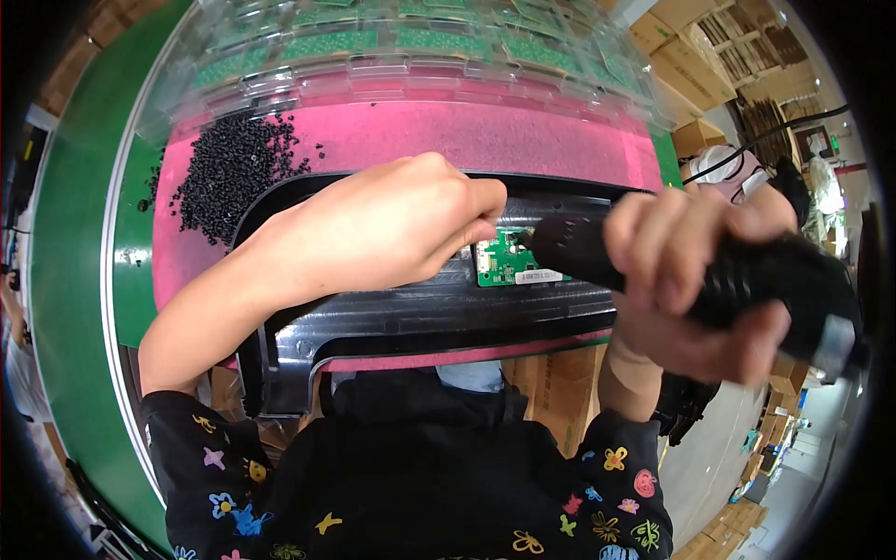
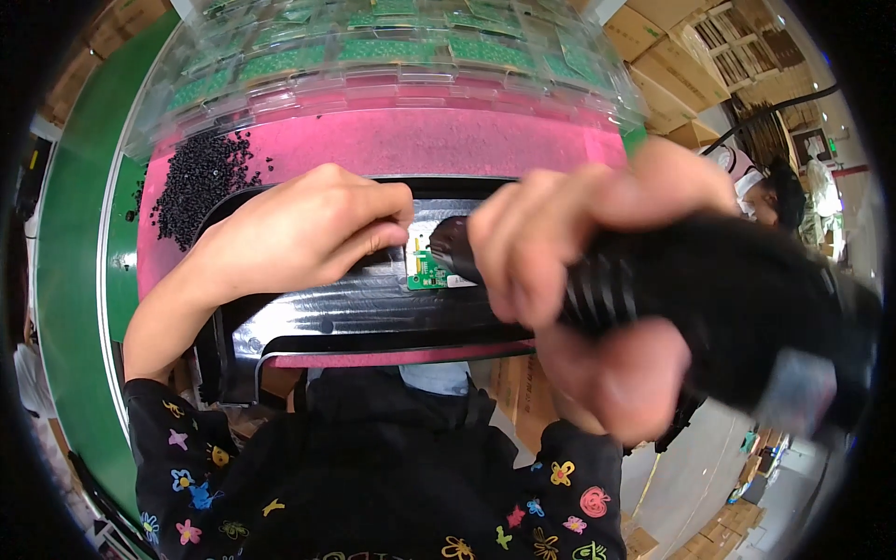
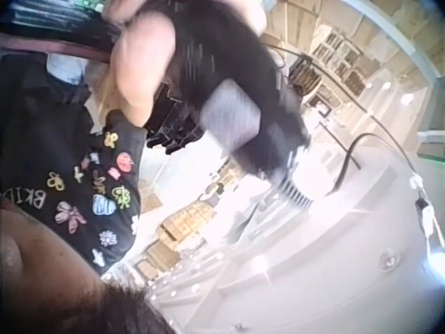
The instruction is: Assembling circuit boards into plastic housings and securing them with an electric screwdriver.
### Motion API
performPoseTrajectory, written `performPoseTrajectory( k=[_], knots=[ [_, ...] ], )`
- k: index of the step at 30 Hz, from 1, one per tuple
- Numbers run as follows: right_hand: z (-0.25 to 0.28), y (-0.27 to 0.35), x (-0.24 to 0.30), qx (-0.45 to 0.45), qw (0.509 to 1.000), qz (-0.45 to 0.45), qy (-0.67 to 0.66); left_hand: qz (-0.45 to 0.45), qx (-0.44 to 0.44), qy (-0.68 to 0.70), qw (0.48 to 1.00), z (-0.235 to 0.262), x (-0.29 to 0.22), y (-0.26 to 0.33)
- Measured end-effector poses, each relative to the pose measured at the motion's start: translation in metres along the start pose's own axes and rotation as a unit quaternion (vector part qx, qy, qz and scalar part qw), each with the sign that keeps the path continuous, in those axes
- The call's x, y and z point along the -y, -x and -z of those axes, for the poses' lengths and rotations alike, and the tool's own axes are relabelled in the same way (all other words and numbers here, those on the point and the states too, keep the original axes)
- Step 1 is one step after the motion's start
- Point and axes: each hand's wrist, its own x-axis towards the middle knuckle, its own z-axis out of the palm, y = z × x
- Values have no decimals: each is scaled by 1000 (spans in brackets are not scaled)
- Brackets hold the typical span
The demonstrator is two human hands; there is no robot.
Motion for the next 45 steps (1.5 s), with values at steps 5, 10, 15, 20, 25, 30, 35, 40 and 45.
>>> performPoseTrajectory(
  k=[5,10,15,20,25,30,35,40,45],
  knots=[
    [-13,7,-18,-152,979,-112,80,46,-73,-33,996,-4,-1,2],
    [-10,7,-24,-130,979,-117,100,117,-59,-54,990,2,-10,1],
    [-10,4,-31,-114,979,-131,111,69,-60,-84,992,0,-5,8],
    [-1,-6,-36,-18,979,-176,97,44,-56,-51,996,-2,-1,18],
    [-3,-13,-43,-9,968,-185,170,8,-113,-54,992,-4,-1,22],
    [-3,-13,-39,-26,966,-197,165,35,-70,-45,996,-8,4,17],
    [-10,3,-30,-96,984,-134,63,38,-27,-26,999,-1,2,14],
    [-2,-6,6,-41,997,-41,-56,23,-48,57,997,3,-7,4],
    [-11,-5,19,-91,994,-3,-67,-107,-106,104,983,-1,-5,1]
  ],
)
